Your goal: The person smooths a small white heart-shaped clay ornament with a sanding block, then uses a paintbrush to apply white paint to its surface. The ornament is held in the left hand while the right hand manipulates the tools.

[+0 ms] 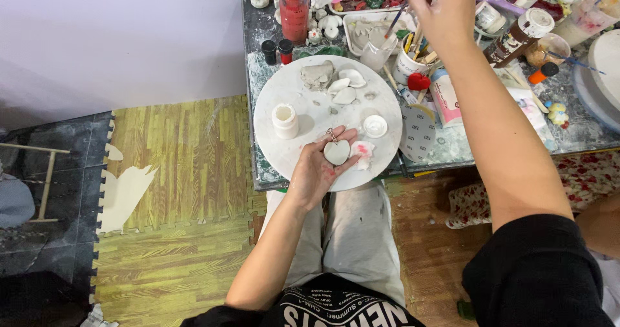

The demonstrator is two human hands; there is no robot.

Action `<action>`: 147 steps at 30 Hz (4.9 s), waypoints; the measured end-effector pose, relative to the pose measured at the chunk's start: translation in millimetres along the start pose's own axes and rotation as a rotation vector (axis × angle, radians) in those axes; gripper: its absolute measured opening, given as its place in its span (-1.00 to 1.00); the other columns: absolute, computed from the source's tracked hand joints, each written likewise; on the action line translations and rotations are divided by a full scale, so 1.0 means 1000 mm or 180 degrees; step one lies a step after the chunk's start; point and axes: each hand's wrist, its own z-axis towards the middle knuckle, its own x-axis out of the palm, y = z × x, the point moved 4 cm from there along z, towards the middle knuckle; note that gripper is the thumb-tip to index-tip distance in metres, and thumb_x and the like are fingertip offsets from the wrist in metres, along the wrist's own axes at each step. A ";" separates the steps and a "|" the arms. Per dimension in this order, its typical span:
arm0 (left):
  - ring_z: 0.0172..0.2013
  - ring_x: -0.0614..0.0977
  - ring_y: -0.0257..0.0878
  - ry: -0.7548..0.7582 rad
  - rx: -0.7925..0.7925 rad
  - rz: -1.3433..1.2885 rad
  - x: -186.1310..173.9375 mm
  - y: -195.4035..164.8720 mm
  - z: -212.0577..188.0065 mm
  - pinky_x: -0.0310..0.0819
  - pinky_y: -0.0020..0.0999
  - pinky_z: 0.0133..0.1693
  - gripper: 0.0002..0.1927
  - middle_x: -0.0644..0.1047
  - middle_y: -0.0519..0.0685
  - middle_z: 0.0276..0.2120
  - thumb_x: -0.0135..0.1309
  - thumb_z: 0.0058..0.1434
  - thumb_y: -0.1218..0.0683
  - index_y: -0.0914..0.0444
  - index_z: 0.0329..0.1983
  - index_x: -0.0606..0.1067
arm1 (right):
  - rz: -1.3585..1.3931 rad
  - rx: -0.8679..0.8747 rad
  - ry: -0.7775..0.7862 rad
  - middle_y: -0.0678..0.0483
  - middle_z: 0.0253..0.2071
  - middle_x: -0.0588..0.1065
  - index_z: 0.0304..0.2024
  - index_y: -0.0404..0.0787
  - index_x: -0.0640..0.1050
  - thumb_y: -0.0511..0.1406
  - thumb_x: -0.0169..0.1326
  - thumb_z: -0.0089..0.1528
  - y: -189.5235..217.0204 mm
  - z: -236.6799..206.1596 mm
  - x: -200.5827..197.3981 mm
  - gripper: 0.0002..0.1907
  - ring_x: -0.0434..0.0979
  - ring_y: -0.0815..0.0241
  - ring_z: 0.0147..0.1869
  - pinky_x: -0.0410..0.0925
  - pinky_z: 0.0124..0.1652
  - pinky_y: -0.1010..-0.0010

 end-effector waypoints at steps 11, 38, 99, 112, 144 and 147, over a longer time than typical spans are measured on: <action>0.36 0.37 -0.04 0.0054 -0.0050 -0.0059 -0.006 0.001 -0.001 0.24 0.14 0.38 -0.42 0.36 0.21 0.32 -0.31 0.43 -0.03 0.43 0.38 0.18 | 0.1191 0.0667 -0.0434 -0.03 -0.22 0.58 -0.03 -0.43 0.52 -0.45 -0.06 0.61 0.007 -0.036 -0.033 -0.84 0.70 0.21 -0.20 0.52 -0.22 0.45; 0.42 0.30 -0.01 0.0057 0.0008 0.0032 -0.021 0.000 -0.018 0.26 0.15 0.36 -0.34 0.28 0.20 0.40 -0.26 0.39 -0.11 0.38 0.44 0.11 | 0.1294 0.1254 0.0099 -0.02 -0.35 0.53 -0.19 -0.37 0.42 -0.40 -0.05 0.56 0.199 -0.163 -0.074 -0.80 0.59 0.27 -0.34 0.45 -0.31 0.45; -0.20 0.34 -0.12 0.0302 -0.0125 0.0223 -0.022 -0.010 -0.021 0.35 0.20 0.35 -0.36 0.36 0.23 0.32 -0.26 0.41 -0.07 0.41 0.42 0.13 | 0.1956 0.2279 0.0140 0.01 -0.44 0.50 -0.19 -0.32 0.33 -0.32 -0.13 0.55 0.170 -0.170 -0.065 -0.77 0.42 0.36 -0.52 0.28 -0.52 0.53; 0.35 0.38 -0.02 0.0166 -0.0348 0.0024 -0.022 -0.014 -0.021 0.34 0.24 0.31 -0.38 0.35 0.22 0.33 -0.24 0.39 -0.11 0.36 0.39 0.17 | 0.2086 0.1440 0.0384 -0.11 -0.21 0.53 -0.15 -0.38 0.40 -0.43 -0.18 0.51 0.180 -0.174 -0.086 -0.83 0.50 0.27 -0.34 0.40 -0.34 0.47; 0.39 0.32 0.07 0.0176 -0.0310 -0.0041 -0.021 -0.012 -0.020 0.31 0.26 0.33 -0.38 0.31 0.29 0.35 -0.27 0.40 -0.09 0.41 0.37 0.15 | 0.2035 0.2204 -0.0061 0.01 -0.50 0.49 -0.23 -0.34 0.32 -0.36 -0.06 0.53 0.175 -0.144 -0.062 -0.77 0.52 0.31 -0.51 0.40 -0.51 0.49; 0.38 0.33 0.05 0.0150 -0.0309 0.0022 -0.021 -0.013 -0.019 0.31 0.24 0.32 -0.38 0.31 0.27 0.35 -0.28 0.40 -0.09 0.40 0.38 0.15 | 0.1864 0.1832 -0.0286 0.00 -0.43 0.51 -0.20 -0.34 0.32 -0.38 -0.10 0.56 0.178 -0.149 -0.066 -0.78 0.55 0.31 -0.44 0.42 -0.48 0.49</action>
